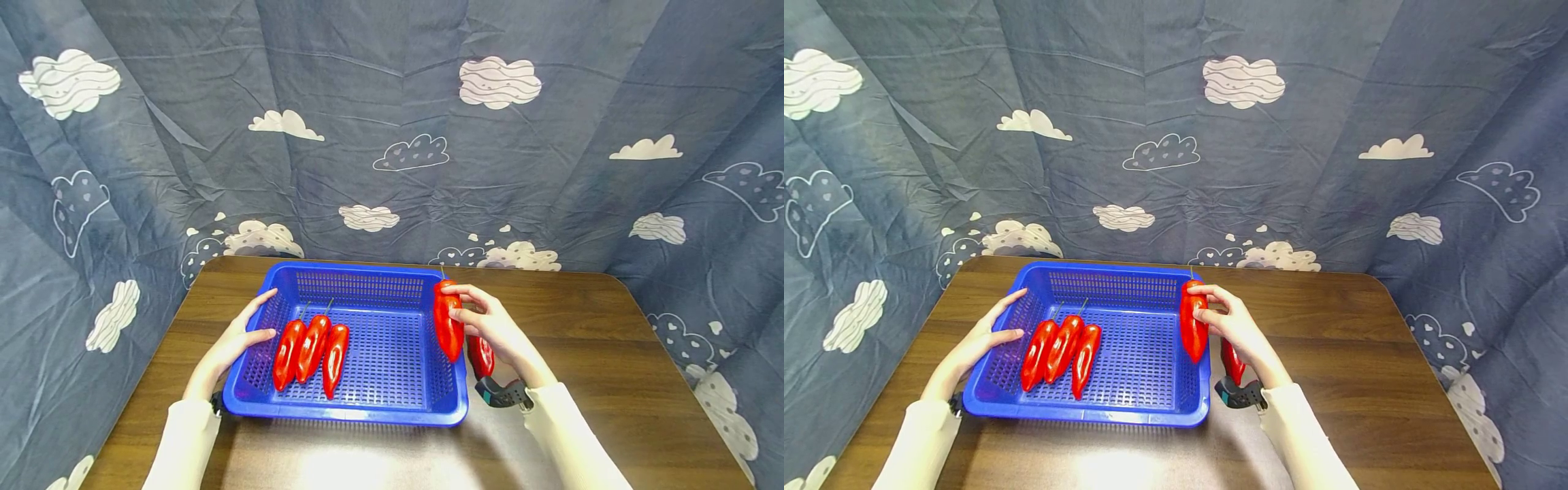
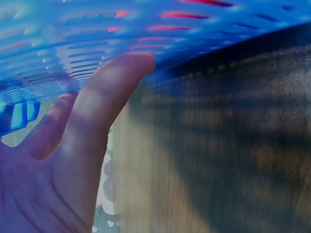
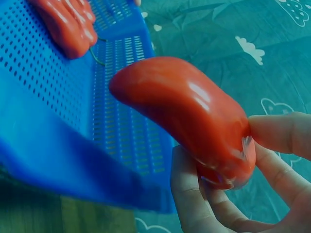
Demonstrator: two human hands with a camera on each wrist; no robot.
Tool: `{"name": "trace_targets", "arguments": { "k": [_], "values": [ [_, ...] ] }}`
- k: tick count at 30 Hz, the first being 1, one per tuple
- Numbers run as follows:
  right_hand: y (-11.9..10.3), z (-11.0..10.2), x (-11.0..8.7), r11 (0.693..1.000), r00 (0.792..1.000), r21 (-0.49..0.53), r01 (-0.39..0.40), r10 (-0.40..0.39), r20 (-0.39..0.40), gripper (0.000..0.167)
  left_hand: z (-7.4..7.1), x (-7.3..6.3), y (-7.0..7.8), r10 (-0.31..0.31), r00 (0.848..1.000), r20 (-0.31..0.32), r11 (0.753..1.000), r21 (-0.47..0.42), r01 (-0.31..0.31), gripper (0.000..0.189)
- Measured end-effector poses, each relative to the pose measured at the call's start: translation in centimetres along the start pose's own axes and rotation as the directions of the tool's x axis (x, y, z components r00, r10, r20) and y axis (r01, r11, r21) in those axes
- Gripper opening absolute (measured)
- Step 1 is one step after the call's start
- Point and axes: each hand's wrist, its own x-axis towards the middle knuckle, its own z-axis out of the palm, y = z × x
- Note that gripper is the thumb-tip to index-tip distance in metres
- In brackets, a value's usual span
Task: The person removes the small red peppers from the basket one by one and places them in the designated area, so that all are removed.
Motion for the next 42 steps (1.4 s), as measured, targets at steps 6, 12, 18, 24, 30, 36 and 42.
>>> {"name": "trace_targets", "arguments": {
  "k": [6, 12, 18, 24, 30, 36, 42],
  "values": [
    [0.2, -0.8, -0.3, 1.0, 1.0, 0.013, -0.015, 0.016, -0.019, 0.039, 0.0, -0.1, 0.0, -0.009, 1.0, 0.002, 1.0, -0.001, 0.009, 0.071],
    [0.5, -1.6, -0.8, 1.0, 0.999, 0.02, -0.02, 0.021, -0.026, 0.04, 0.0, -0.1, 0.0, -0.015, 1.0, 0.001, 1.0, 0.007, 0.015, 0.071],
    [0.9, -2.4, -1.5, 0.999, 0.997, -0.017, -0.043, 0.042, -0.057, 0.041, 0.1, 0.0, 0.1, -0.036, 0.999, 0.002, 0.999, -0.005, 0.036, 0.071],
    [1.7, -3.3, -1.9, 0.999, 0.997, 0.0, -0.041, 0.041, -0.062, 0.04, 0.1, 0.0, 0.2, -0.058, 0.998, 0.003, 0.998, -0.024, 0.058, 0.072],
    [2.2, -3.9, -2.1, 0.999, 0.996, 0.0, -0.04, 0.04, -0.077, 0.041, 0.0, -0.1, 0.2, -0.051, 0.999, 0.003, 0.998, -0.026, 0.051, 0.073],
    [2.7, -4.5, -2.3, 0.999, 0.995, -0.001, -0.047, 0.047, -0.091, 0.04, 0.0, -0.1, 0.1, -0.048, 0.999, 0.007, 0.999, -0.023, 0.049, 0.072],
    [3.2, -5.3, -2.6, 1.0, 0.994, -0.004, -0.028, 0.027, -0.105, 0.037, 0.0, -0.1, 0.1, -0.038, 0.999, 0.008, 0.999, -0.019, 0.038, 0.071]
  ]
}}
